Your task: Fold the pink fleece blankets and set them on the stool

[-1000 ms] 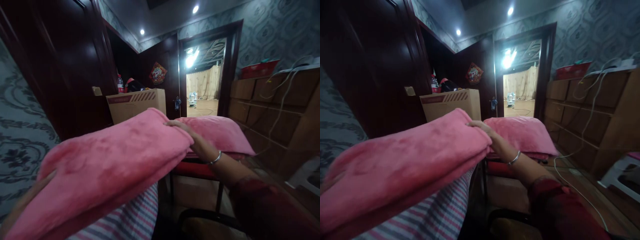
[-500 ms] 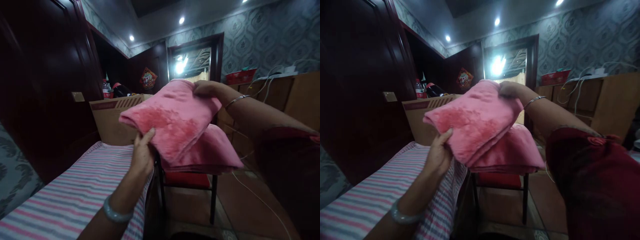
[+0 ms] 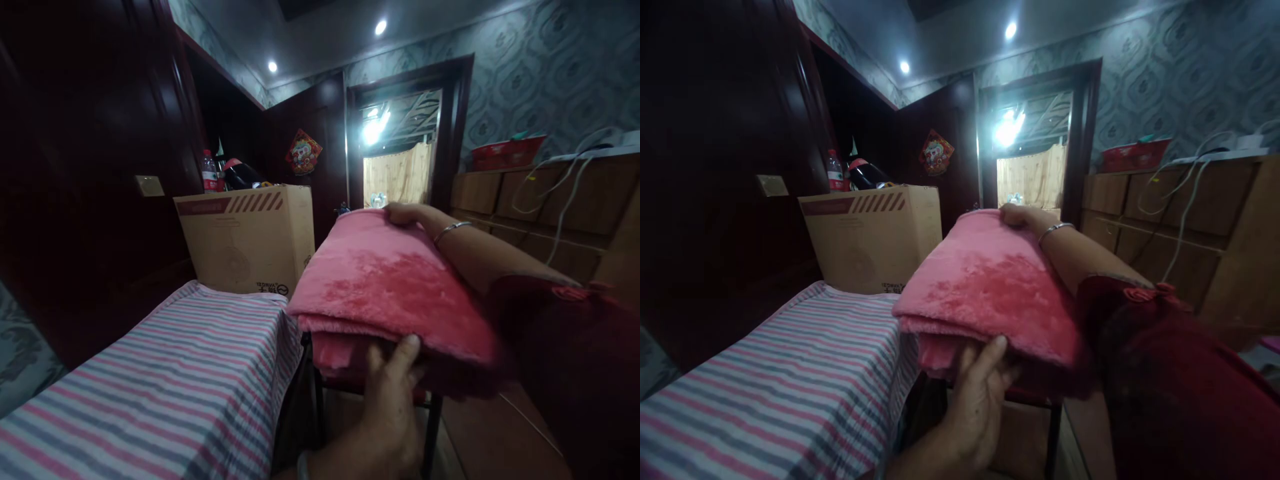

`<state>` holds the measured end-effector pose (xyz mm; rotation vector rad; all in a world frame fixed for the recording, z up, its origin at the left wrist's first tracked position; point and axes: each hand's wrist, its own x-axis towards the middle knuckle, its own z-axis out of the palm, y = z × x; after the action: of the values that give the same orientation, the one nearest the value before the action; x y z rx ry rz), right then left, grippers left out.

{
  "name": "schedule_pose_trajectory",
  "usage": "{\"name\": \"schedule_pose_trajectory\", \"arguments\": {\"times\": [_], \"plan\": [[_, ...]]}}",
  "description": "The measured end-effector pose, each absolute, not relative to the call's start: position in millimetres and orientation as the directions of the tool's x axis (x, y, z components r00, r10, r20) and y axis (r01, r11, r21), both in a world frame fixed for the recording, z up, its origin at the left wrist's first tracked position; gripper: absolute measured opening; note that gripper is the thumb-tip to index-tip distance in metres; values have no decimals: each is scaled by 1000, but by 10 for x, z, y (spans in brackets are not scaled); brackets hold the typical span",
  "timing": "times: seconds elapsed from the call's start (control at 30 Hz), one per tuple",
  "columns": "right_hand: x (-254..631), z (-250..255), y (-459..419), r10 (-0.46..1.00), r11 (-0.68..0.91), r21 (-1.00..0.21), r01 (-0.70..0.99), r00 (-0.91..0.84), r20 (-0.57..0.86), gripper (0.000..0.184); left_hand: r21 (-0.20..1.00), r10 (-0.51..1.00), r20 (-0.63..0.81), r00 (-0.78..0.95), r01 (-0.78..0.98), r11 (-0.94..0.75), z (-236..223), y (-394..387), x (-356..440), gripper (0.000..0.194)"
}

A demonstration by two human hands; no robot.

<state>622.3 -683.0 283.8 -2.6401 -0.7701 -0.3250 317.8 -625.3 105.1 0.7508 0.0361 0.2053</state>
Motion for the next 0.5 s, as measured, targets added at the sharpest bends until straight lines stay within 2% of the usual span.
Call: {"name": "schedule_pose_trajectory", "arguments": {"times": [0.07,0.17,0.3,0.37,0.5], "plan": [[6302,2648,-6835,487,-758,-321,568,820,302,14,644,165,14,986,-135,753,1049,-6197,3248,62],[6413,2553,-6868,497,-741,-340,580,813,303,14,633,118,66,991,-133,763,1157,-6121,3320,70],[6555,2702,-6908,512,-724,-326,608,790,336,17,638,276,31,961,-231,735,1263,-6206,3340,69],[6620,2768,-6909,520,-715,-319,622,778,352,18,636,307,26,951,-253,729,1233,-6311,3333,68],[6707,2688,-6876,604,-526,-468,710,699,382,14,631,261,3,965,-204,749,1087,-6440,3349,66]]}}
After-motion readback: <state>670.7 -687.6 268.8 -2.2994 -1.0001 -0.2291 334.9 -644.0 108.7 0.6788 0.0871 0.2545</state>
